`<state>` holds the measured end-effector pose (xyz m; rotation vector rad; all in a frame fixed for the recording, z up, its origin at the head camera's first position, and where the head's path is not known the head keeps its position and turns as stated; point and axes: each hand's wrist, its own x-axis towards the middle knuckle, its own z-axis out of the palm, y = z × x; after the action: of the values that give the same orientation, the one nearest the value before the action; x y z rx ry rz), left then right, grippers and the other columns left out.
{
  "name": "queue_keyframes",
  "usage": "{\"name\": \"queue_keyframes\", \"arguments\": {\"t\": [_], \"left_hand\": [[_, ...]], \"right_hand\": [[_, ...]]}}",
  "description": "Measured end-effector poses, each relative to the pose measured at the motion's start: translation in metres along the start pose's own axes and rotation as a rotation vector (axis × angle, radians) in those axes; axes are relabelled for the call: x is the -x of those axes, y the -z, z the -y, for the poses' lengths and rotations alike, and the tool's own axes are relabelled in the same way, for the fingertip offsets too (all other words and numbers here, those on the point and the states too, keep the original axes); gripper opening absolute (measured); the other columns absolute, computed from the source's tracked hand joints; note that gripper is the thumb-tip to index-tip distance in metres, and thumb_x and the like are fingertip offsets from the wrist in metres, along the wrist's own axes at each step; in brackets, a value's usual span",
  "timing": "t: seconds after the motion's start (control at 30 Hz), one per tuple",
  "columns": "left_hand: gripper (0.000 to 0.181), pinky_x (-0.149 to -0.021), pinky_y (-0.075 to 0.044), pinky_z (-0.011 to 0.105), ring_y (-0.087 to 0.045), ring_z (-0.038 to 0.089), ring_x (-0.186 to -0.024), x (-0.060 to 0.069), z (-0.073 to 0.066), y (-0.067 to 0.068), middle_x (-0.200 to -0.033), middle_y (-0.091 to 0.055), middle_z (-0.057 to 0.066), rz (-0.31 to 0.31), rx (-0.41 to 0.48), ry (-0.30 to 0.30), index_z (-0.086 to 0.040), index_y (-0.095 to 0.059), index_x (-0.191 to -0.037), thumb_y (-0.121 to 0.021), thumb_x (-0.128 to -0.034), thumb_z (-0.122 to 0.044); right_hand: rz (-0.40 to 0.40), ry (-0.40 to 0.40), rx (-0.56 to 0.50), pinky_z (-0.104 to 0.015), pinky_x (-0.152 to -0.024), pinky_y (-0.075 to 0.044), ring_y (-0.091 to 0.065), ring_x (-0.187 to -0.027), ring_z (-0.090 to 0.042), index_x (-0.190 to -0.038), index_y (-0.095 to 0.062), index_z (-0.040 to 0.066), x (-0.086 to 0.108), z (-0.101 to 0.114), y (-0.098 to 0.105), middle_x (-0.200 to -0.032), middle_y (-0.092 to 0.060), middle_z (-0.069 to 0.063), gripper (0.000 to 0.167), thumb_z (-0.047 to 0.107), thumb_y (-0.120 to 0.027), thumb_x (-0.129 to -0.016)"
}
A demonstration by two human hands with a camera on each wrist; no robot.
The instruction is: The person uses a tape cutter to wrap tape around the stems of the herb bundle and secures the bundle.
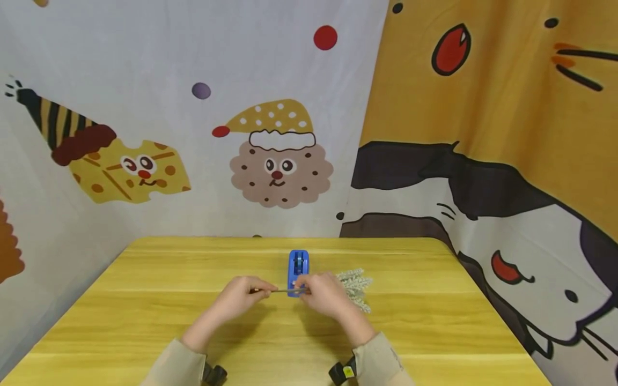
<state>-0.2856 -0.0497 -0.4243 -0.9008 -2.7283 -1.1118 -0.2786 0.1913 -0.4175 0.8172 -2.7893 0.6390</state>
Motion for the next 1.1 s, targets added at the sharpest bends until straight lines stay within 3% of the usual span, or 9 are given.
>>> {"name": "queue_keyframes", "arguments": {"t": [0.17,0.4,0.53,1.1], "left_hand": [[0.017,-0.049,-0.042,0.023,-0.045,0.004,-0.054,0.0002,-0.0013,0.0018,-0.102,-0.072,0.005,-0.012,0.002,0.010,-0.015,-0.077,-0.104,-0.065,-0.0926,-0.010],[0.017,-0.047,-0.039,0.023,-0.039,0.004,-0.050,0.0002,-0.0027,0.0034,-0.103,-0.072,0.004,-0.010,0.006,0.020,-0.016,-0.076,-0.106,-0.064,-0.0935,-0.012],[0.018,-0.046,-0.037,0.022,-0.036,0.004,-0.048,0.0009,-0.0041,0.0039,-0.103,-0.072,0.004,-0.002,0.024,0.027,-0.015,-0.076,-0.106,-0.064,-0.0941,-0.012],[0.017,-0.049,-0.040,0.024,-0.039,0.005,-0.050,0.0016,-0.0037,0.0036,-0.105,-0.072,0.006,-0.014,0.003,0.011,-0.016,-0.076,-0.106,-0.064,-0.0941,-0.014]], "right_hand": [[-0.039,-0.003,-0.006,-0.020,-0.051,-0.044,-0.057,-0.061,-0.001,-0.091,-0.071,0.017,-0.0010,0.0003,-0.0029,-0.081,-0.071,0.004,0.008,0.013,-0.074,-0.085],[-0.033,-0.037,-0.055,-0.021,-0.045,-0.039,-0.043,-0.050,-0.001,-0.091,-0.071,0.019,-0.0011,-0.0001,-0.0022,-0.073,-0.064,0.011,0.005,0.022,-0.073,-0.088],[-0.023,-0.037,-0.084,-0.021,-0.043,-0.034,-0.037,-0.048,-0.002,-0.090,-0.070,0.022,-0.0006,-0.0009,-0.0007,-0.068,-0.061,0.009,0.004,0.026,-0.070,-0.090],[-0.011,-0.052,-0.124,-0.022,-0.045,-0.034,-0.039,-0.049,-0.003,-0.101,-0.075,0.017,0.0001,-0.0003,0.0002,-0.070,-0.063,0.003,0.018,0.028,-0.061,-0.097]]}}
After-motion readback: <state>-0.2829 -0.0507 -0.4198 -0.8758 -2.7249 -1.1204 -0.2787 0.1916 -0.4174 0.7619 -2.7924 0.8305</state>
